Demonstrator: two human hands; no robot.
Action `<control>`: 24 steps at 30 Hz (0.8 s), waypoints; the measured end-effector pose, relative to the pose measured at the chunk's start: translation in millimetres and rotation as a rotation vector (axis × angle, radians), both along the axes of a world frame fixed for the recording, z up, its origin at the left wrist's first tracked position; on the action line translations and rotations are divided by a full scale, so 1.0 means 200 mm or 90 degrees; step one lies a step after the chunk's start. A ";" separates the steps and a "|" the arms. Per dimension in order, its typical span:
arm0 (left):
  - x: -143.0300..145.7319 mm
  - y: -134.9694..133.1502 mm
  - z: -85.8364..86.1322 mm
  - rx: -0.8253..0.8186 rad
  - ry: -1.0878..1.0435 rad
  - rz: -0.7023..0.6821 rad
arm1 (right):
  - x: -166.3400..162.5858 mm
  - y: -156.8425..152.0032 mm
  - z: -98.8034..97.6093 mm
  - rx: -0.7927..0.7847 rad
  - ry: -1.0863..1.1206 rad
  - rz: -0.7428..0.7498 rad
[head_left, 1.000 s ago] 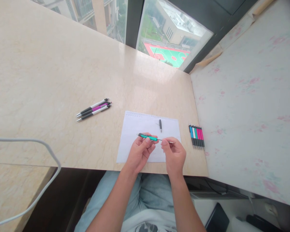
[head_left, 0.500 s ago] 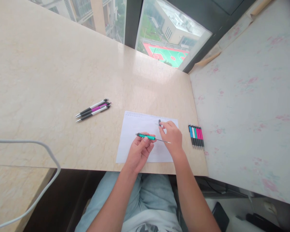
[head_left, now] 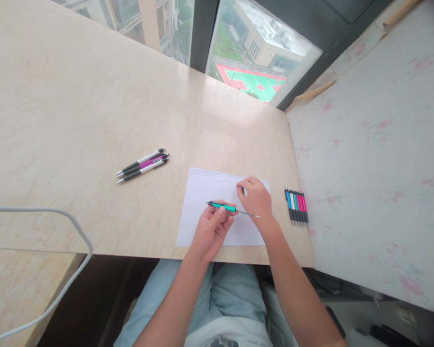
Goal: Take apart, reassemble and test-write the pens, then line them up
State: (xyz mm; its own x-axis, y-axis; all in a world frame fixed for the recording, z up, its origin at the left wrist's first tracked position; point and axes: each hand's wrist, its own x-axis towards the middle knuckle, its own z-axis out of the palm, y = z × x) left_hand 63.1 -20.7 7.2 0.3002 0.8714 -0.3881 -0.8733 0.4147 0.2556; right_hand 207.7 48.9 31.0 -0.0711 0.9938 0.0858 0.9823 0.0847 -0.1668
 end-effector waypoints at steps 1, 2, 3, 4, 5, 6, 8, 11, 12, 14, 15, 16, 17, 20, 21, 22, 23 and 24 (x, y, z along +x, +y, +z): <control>0.00 0.00 0.00 -0.003 0.002 0.000 | 0.01 -0.01 0.01 0.021 0.050 0.007; 0.00 0.00 0.00 -0.005 0.004 0.000 | 0.02 -0.02 0.01 0.039 0.106 0.010; 0.00 0.00 0.01 -0.007 0.006 0.000 | 0.04 -0.04 0.02 0.051 0.163 0.005; 0.00 0.00 0.01 -0.007 0.007 -0.001 | 0.05 -0.07 0.02 0.056 0.222 -0.011; 0.00 0.00 0.01 -0.007 0.008 -0.001 | 0.06 -0.10 0.02 0.051 0.281 -0.035; 0.00 0.00 0.01 -0.007 0.009 -0.002 | 0.08 -0.13 0.01 0.038 0.340 -0.066; 0.00 0.00 0.01 -0.006 0.013 -0.004 | 0.09 -0.21 0.00 -0.004 0.449 -0.128; 0.00 0.00 0.00 -0.002 0.022 -0.001 | 0.11 -0.32 -0.02 -0.056 0.558 -0.191; 0.00 0.00 0.00 0.000 0.025 -0.001 | 0.11 -0.35 -0.03 -0.064 0.587 -0.208; 0.00 0.00 -0.01 0.005 0.030 -0.002 | 0.11 -0.40 -0.02 -0.075 0.656 -0.235; 0.00 0.00 -0.02 0.007 0.033 -0.002 | 0.11 -0.42 0.00 -0.072 0.694 -0.246; 0.00 0.00 -0.02 0.010 0.035 -0.002 | 0.10 -0.44 0.01 -0.064 0.733 -0.255; 0.00 0.00 -0.02 0.012 0.037 -0.001 | 0.10 -0.46 0.03 -0.052 0.772 -0.262; 0.00 0.00 -0.03 0.014 0.043 0.004 | 0.09 -0.49 0.08 -0.003 0.860 -0.283; 0.00 0.01 -0.03 0.012 0.044 0.006 | 0.09 -0.49 0.10 0.012 0.876 -0.287; 0.00 0.01 -0.03 0.009 0.046 0.007 | 0.09 -0.50 0.12 0.026 0.886 -0.289; 0.01 0.01 -0.03 0.007 0.047 0.008 | 0.08 -0.50 0.13 0.038 0.888 -0.290; 0.01 0.01 -0.03 0.005 0.048 0.008 | 0.08 -0.51 0.14 0.048 0.884 -0.290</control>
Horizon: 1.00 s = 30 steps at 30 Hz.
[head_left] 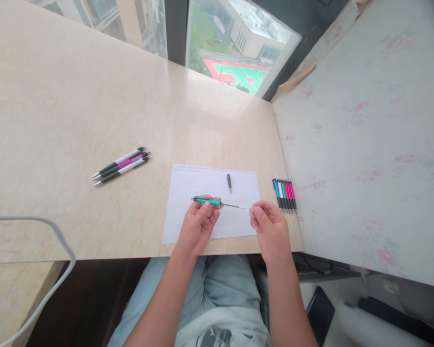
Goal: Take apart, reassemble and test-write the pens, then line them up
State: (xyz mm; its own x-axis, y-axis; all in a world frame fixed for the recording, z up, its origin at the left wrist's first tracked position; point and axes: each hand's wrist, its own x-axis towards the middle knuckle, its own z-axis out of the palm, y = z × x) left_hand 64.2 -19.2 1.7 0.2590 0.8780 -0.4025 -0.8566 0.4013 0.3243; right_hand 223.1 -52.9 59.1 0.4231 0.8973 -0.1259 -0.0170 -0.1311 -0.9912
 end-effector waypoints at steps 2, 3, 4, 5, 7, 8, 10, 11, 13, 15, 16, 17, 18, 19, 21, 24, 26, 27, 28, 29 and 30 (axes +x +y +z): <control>0.00 0.00 0.00 0.001 0.004 -0.001 | -0.01 -0.01 0.01 0.007 -0.023 -0.002; 0.00 0.00 0.00 0.002 0.006 -0.001 | -0.01 -0.01 0.02 0.007 -0.036 0.000; 0.00 0.00 0.01 0.004 0.007 -0.002 | -0.02 -0.01 0.02 0.007 -0.047 0.005; 0.00 0.00 0.01 0.005 0.008 -0.002 | -0.02 -0.01 0.02 0.007 -0.054 0.011; 0.00 0.01 0.01 0.008 0.008 -0.003 | -0.02 -0.01 0.02 0.010 -0.057 0.016; 0.00 0.01 0.01 0.009 0.007 -0.003 | -0.02 -0.01 0.02 0.012 -0.055 0.015; 0.00 0.01 0.01 0.012 0.006 -0.003 | -0.02 -0.01 0.02 0.016 -0.047 0.015; 0.00 0.01 0.01 0.013 0.006 -0.003 | -0.02 -0.02 0.03 0.017 -0.042 0.018; 0.00 0.01 0.01 0.016 0.007 -0.006 | -0.02 -0.02 0.03 0.019 -0.034 0.029; 0.00 0.01 0.00 0.018 0.010 -0.009 | -0.04 -0.01 0.04 0.020 -0.039 0.040; 0.00 0.01 0.00 0.018 0.010 -0.009 | -0.04 -0.01 0.04 0.019 -0.048 0.043; 0.01 0.01 0.00 0.018 0.011 -0.009 | -0.05 -0.01 0.04 0.017 -0.059 0.044; 0.01 0.01 0.00 0.017 0.010 -0.009 | -0.05 -0.01 0.04 0.014 -0.072 0.046; 0.01 0.01 0.01 0.017 0.009 -0.010 | -0.06 -0.01 0.04 0.011 -0.082 0.048; 0.00 0.00 0.01 0.018 0.006 -0.011 | -0.07 -0.01 0.03 0.007 -0.098 0.053; 0.00 0.00 0.01 0.020 0.004 -0.014 | -0.08 0.00 0.01 0.009 -0.110 0.068; 0.00 0.00 0.01 0.021 0.002 -0.018 | -0.09 0.01 0.00 0.009 -0.115 0.077; 0.00 0.00 0.01 0.023 0.001 -0.020 | -0.10 0.01 -0.01 0.009 -0.113 0.078; 0.01 0.01 0.00 0.026 0.000 -0.020 | -0.11 0.02 -0.02 0.009 -0.108 0.076; 0.01 0.01 0.00 0.029 0.000 -0.017 | -0.12 0.02 -0.03 0.011 -0.098 0.071; 0.01 0.01 0.00 0.031 0.001 -0.014 | -0.14 0.03 -0.04 0.013 -0.086 0.063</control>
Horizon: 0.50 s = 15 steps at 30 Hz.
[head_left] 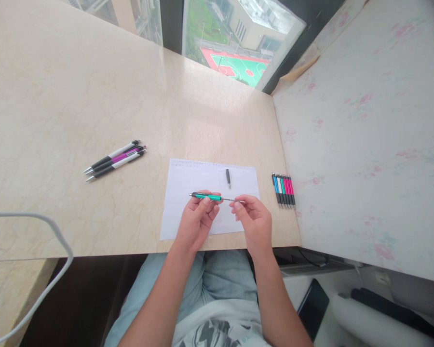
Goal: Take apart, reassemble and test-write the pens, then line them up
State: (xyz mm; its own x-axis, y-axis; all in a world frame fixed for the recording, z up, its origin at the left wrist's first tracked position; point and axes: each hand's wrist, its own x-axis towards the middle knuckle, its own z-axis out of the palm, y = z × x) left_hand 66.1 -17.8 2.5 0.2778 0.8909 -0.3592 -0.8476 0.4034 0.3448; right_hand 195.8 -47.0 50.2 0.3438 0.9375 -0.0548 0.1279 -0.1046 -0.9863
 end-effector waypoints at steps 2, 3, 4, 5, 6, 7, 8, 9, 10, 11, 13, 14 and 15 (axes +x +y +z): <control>0.00 0.00 0.00 0.003 0.005 0.011 | -0.04 0.01 -0.02 0.011 0.030 -0.019; 0.00 0.00 0.00 0.002 0.006 0.016 | -0.05 0.01 -0.03 0.018 0.044 -0.027; 0.01 0.00 0.00 0.001 0.005 0.019 | -0.07 0.02 -0.04 0.027 0.054 -0.030; 0.01 0.00 0.00 -0.001 0.002 0.023 | -0.09 0.02 -0.05 0.037 0.061 -0.031; 0.01 0.00 0.01 -0.004 -0.004 0.026 | -0.10 0.02 -0.06 0.046 0.065 -0.028; 0.01 0.01 0.01 -0.008 -0.011 0.029 | -0.11 0.02 -0.06 0.053 0.067 -0.022; 0.00 0.01 0.01 -0.012 -0.018 0.029 | -0.12 0.02 -0.06 0.056 0.068 -0.015; 0.00 0.01 0.01 -0.015 -0.023 0.028 | -0.12 0.02 -0.06 0.058 0.068 -0.011; 0.00 0.01 0.01 -0.018 -0.024 0.025 | -0.12 0.02 -0.06 0.057 0.067 -0.010; 0.00 0.01 0.01 -0.019 -0.024 0.021 | -0.11 0.02 -0.06 0.056 0.064 -0.011; 0.00 0.01 0.00 -0.017 -0.019 0.014 | -0.10 0.01 -0.05 0.053 0.049 -0.015; 0.00 0.01 0.00 -0.015 -0.017 0.013 | -0.09 0.01 -0.05 0.052 0.039 -0.014; 0.00 0.01 0.00 -0.013 -0.018 0.014 | -0.09 0.01 -0.05 0.049 0.028 -0.008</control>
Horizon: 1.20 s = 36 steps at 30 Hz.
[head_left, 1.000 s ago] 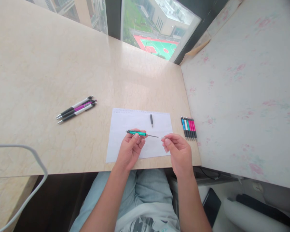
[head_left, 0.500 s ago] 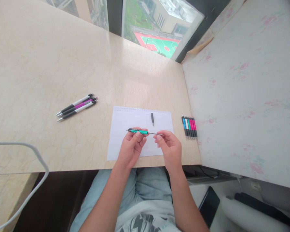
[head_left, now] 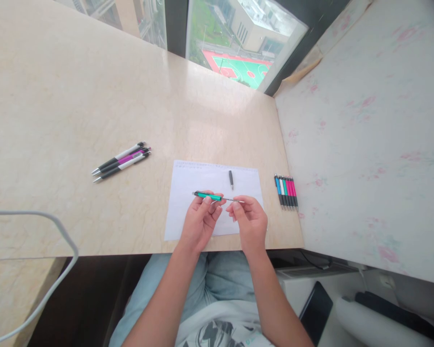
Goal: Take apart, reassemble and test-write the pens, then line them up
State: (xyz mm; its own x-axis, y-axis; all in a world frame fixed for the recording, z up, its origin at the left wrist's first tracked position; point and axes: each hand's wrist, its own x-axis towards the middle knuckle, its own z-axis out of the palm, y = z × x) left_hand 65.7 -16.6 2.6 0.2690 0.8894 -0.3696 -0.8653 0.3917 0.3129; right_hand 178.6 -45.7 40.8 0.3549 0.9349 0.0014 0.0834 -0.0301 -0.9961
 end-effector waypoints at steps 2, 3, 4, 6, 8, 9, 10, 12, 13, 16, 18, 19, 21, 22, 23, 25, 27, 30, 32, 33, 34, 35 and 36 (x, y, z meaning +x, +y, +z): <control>0.00 0.00 0.00 0.002 -0.004 0.004 | 0.02 0.00 -0.01 -0.014 -0.025 0.026; 0.00 0.00 0.00 0.002 -0.007 0.005 | 0.03 0.00 -0.03 -0.026 -0.044 0.044; 0.00 0.00 -0.01 0.003 -0.010 0.006 | 0.05 0.01 -0.04 -0.041 -0.071 0.059; 0.00 0.00 -0.01 0.006 -0.012 0.005 | 0.08 0.04 -0.07 -0.069 -0.160 0.064; 0.00 0.00 -0.01 0.008 -0.009 0.004 | 0.11 0.08 -0.10 -0.078 -0.302 0.037; 0.00 0.00 -0.01 0.007 -0.007 0.003 | 0.13 0.11 -0.11 -0.076 -0.385 0.021; 0.00 0.00 -0.01 0.006 -0.005 0.003 | 0.14 0.14 -0.12 -0.074 -0.467 0.006; 0.00 0.00 -0.01 0.004 -0.001 0.003 | 0.15 0.20 -0.14 -0.079 -0.598 -0.013; 0.00 0.00 -0.01 0.003 -0.001 0.003 | 0.14 0.23 -0.14 -0.087 -0.641 -0.018; 0.00 0.00 0.00 -0.001 -0.001 0.005 | 0.13 0.28 -0.17 -0.116 -0.688 -0.025; 0.00 0.00 0.00 -0.002 -0.004 0.004 | 0.12 0.29 -0.18 -0.117 -0.668 -0.033; 0.00 0.00 0.01 -0.003 -0.006 0.003 | 0.12 0.28 -0.18 -0.111 -0.644 -0.037; 0.00 -0.01 0.01 -0.006 -0.007 -0.001 | 0.14 0.26 -0.16 -0.095 -0.547 -0.040; 0.00 -0.01 0.01 -0.007 -0.007 -0.001 | 0.16 0.24 -0.14 -0.093 -0.471 -0.035; 0.00 -0.01 0.01 -0.007 -0.006 -0.001 | 0.18 0.21 -0.12 -0.094 -0.377 -0.030; 0.00 -0.01 0.01 -0.007 -0.003 0.001 | 0.23 0.14 -0.07 -0.108 -0.169 -0.002; 0.00 -0.01 0.01 -0.007 -0.003 0.000 | 0.29 0.07 -0.01 -0.084 -0.052 -0.015; 0.00 -0.01 0.01 -0.010 0.000 -0.002 | 0.36 -0.02 0.08 -0.036 -0.020 -0.048; 0.00 -0.01 0.01 -0.012 0.007 -0.004 | 0.39 -0.06 0.12 -0.019 -0.039 -0.063; 0.00 -0.01 0.01 -0.013 0.010 -0.004 | 0.40 -0.07 0.14 -0.014 -0.056 -0.067; 0.00 -0.01 0.01 -0.015 0.014 -0.004 | 0.40 -0.08 0.15 -0.008 -0.076 -0.071; 0.00 -0.01 0.01 -0.016 0.017 -0.004 | 0.40 -0.08 0.16 -0.003 -0.096 -0.073; 0.00 -0.01 0.01 -0.016 0.019 -0.003 | 0.39 -0.09 0.16 0.002 -0.114 -0.072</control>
